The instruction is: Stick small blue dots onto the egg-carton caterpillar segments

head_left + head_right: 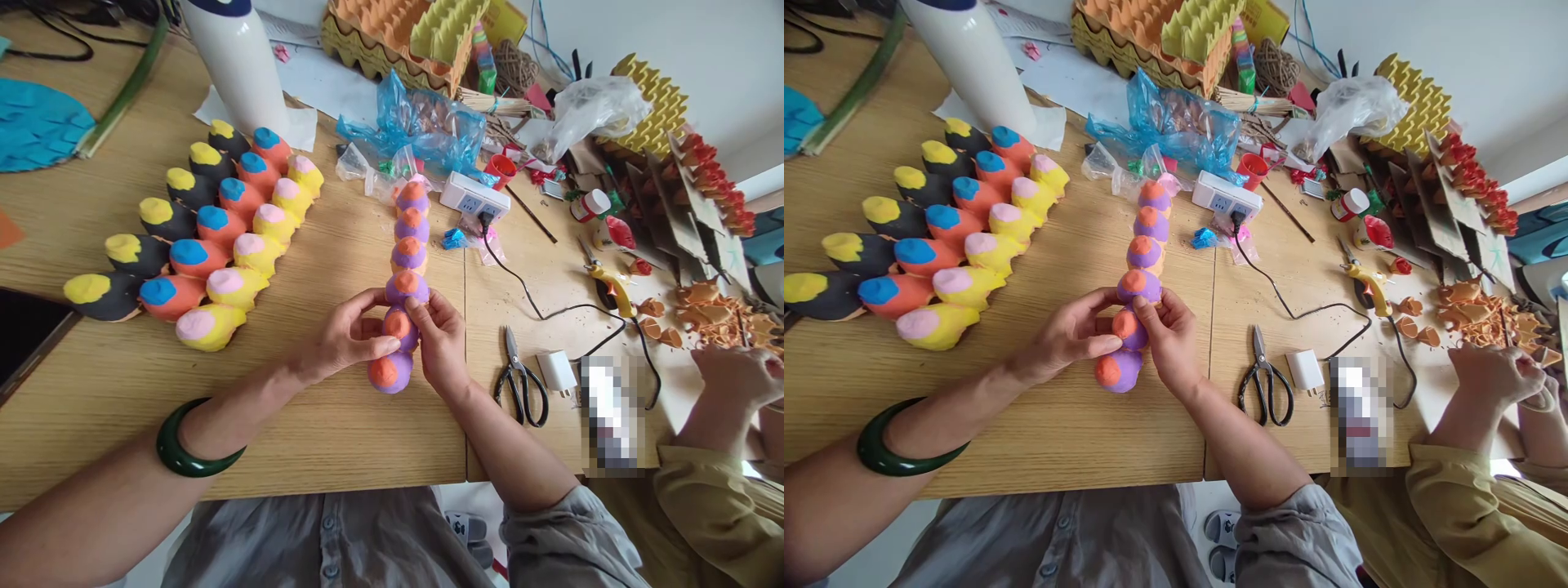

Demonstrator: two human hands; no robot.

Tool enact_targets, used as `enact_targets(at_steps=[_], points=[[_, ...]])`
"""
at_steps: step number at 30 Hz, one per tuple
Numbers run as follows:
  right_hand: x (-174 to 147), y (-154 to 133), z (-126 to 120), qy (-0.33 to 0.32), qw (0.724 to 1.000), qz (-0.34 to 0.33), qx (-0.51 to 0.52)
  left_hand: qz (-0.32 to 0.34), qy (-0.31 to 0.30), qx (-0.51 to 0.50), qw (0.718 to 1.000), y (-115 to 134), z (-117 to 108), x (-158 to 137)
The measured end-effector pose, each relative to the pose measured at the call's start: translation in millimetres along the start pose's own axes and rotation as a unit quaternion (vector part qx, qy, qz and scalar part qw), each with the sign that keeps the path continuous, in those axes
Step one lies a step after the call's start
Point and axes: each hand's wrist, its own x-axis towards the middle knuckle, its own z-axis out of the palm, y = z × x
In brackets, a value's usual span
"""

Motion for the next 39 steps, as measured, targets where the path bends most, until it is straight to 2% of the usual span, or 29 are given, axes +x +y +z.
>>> enact_targets(at_steps=[6,17,21,24,28,34,39], points=[[-2.3,-1.8,-0.2,0.0,0.999,-0.009,-0.034,0.002,0.021,0.019,1.0,-8.1,-1.0,1.5],[4.0,3.8,-6.2,-0.019,0.999,-0.035,-0.019,0.026,-0.026,0.009,0.999,-2.0,-4.1,-0.3],[2.3,0.9,-3.9,-0.016,0.999,-0.029,-0.037,0.043,0.0,0.006,0.999,-1.4,-1.8,0.1],[2.7,0.7,-3.0,-0.025,0.999,-0.02,-0.008,0.053,0.013,0.011,0.998,-2.5,-1.8,1.0],[4.9,1.9,-2.7,-0.029,0.999,0.011,0.034,0.044,0.026,0.011,0.999,-4.3,-3.1,3.2],[5.0,1.0,-1.9,-0.025,0.998,0.024,0.045,0.008,0.019,-0.013,1.0,-2.7,-1.9,3.6],[3.0,1.3,-0.1,-0.017,0.998,0.038,0.042,-0.033,0.049,-0.024,0.998,-1.3,2.2,2.2]])
